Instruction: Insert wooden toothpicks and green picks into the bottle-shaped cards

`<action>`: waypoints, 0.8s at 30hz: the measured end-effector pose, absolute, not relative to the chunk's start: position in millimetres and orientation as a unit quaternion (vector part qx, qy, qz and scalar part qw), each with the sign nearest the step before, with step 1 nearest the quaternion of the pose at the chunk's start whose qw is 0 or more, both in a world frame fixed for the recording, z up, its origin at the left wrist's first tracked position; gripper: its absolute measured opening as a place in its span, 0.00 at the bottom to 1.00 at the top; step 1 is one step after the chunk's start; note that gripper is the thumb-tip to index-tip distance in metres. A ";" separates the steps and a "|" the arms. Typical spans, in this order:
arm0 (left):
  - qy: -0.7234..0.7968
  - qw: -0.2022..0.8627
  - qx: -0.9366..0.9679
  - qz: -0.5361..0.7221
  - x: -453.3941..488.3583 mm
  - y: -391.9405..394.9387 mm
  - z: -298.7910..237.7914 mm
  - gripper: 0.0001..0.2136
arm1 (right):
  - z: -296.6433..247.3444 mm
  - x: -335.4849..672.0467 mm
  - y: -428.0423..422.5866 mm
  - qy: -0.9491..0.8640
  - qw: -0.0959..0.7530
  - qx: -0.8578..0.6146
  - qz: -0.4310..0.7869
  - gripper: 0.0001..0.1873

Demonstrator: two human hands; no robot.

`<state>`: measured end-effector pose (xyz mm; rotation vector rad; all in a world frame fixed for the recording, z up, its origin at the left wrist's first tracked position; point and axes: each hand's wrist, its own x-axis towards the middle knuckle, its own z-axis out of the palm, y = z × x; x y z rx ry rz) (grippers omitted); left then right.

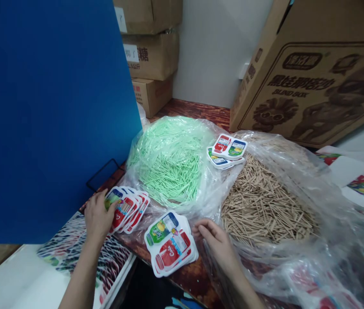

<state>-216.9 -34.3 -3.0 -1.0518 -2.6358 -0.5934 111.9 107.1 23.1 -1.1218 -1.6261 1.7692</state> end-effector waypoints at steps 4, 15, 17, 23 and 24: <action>-0.872 0.154 -0.366 -0.287 -194.7 -28.1 -2.2 0.17 | 23.6 78.5 132.2 -0.773 0.234 -0.342 0.481 0.10; -0.761 -0.133 -0.540 -0.333 -80.4 13.3 -11.4 0.03 | 6.8 -1.3 203.3 -0.963 0.011 -0.270 0.000 0.11; -0.772 -0.139 -0.534 -0.317 -76.4 15.2 -15.7 0.09 | 6.3 0.7 202.8 -0.959 0.014 -0.284 0.007 0.11; -0.777 -0.135 -0.518 -0.332 -79.0 19.0 -24.6 0.02 | 3.9 -11.7 189.3 -0.954 -0.012 -0.300 0.024 0.10; -0.776 -0.132 -0.517 -0.337 -79.7 19.8 -26.0 0.02 | 3.7 -15.7 186.2 -0.954 -0.017 -0.298 0.023 0.10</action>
